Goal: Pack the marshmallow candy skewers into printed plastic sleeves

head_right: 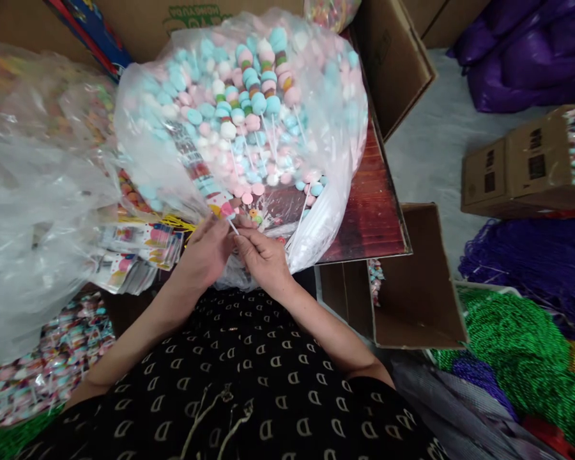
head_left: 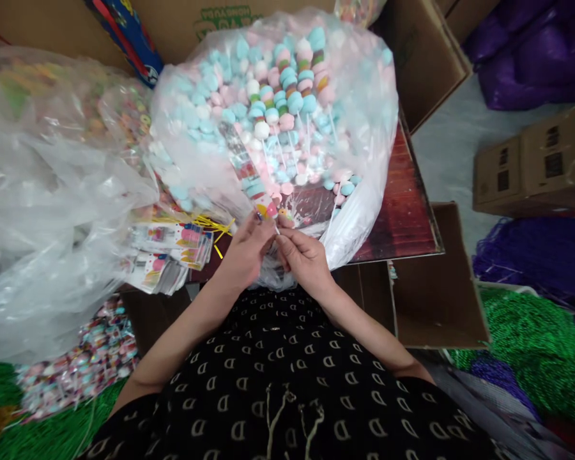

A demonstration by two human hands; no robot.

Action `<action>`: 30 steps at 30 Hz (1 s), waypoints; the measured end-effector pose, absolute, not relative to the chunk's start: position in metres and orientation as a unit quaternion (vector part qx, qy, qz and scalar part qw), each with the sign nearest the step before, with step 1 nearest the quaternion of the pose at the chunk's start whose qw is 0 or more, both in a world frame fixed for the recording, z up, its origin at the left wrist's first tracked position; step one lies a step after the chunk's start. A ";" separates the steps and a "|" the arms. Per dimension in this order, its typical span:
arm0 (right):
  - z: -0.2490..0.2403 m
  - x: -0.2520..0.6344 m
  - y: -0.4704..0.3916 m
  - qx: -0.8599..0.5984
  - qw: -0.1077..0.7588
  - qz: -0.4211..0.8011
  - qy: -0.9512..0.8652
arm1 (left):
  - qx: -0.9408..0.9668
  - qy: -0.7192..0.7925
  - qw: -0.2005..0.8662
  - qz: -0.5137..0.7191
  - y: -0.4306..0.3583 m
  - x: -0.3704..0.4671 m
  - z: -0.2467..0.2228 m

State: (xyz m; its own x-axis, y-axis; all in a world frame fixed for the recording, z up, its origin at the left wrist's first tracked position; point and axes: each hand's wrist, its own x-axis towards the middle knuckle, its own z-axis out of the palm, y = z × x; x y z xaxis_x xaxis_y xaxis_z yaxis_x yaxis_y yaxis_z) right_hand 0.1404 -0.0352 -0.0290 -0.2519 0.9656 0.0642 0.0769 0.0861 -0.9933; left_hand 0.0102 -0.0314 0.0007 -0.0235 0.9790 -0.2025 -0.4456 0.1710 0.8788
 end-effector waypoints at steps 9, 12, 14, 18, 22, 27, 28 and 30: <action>-0.029 0.145 -0.034 -0.445 0.443 0.490 -0.605 | 0.587 0.630 0.282 0.423 -0.034 -0.012 0.011; -0.028 0.144 -0.034 -0.449 0.441 0.487 -0.606 | 0.630 0.628 0.199 0.410 -0.034 -0.014 0.010; -0.029 0.144 -0.034 -0.453 0.437 0.482 -0.609 | 0.636 0.633 0.154 0.414 -0.034 -0.016 0.006; -0.031 0.142 -0.035 -0.448 0.443 0.467 -0.621 | 0.639 0.645 0.081 0.412 -0.034 -0.020 -0.001; -0.031 0.140 -0.036 -0.436 0.454 0.469 -0.620 | 0.678 0.619 0.029 0.395 -0.033 -0.023 -0.003; -0.033 0.140 -0.036 -0.429 0.465 0.474 -0.612 | 0.701 0.584 -0.021 0.409 -0.031 -0.024 -0.003; -0.033 0.140 -0.036 -0.428 0.467 0.476 -0.610 | 0.696 0.587 -0.032 0.414 -0.031 -0.024 -0.003; -0.034 0.140 -0.036 -0.432 0.464 0.479 -0.607 | 0.686 0.593 -0.051 0.419 -0.031 -0.023 -0.002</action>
State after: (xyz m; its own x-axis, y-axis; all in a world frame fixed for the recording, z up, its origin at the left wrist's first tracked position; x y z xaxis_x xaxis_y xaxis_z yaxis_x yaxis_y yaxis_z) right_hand 0.1403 -0.0362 -0.0341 -0.1955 0.9692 0.1500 0.0805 0.1683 -0.9824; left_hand -0.0229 -0.0305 -0.0021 -0.0537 0.7705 0.6352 0.8560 -0.2920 0.4266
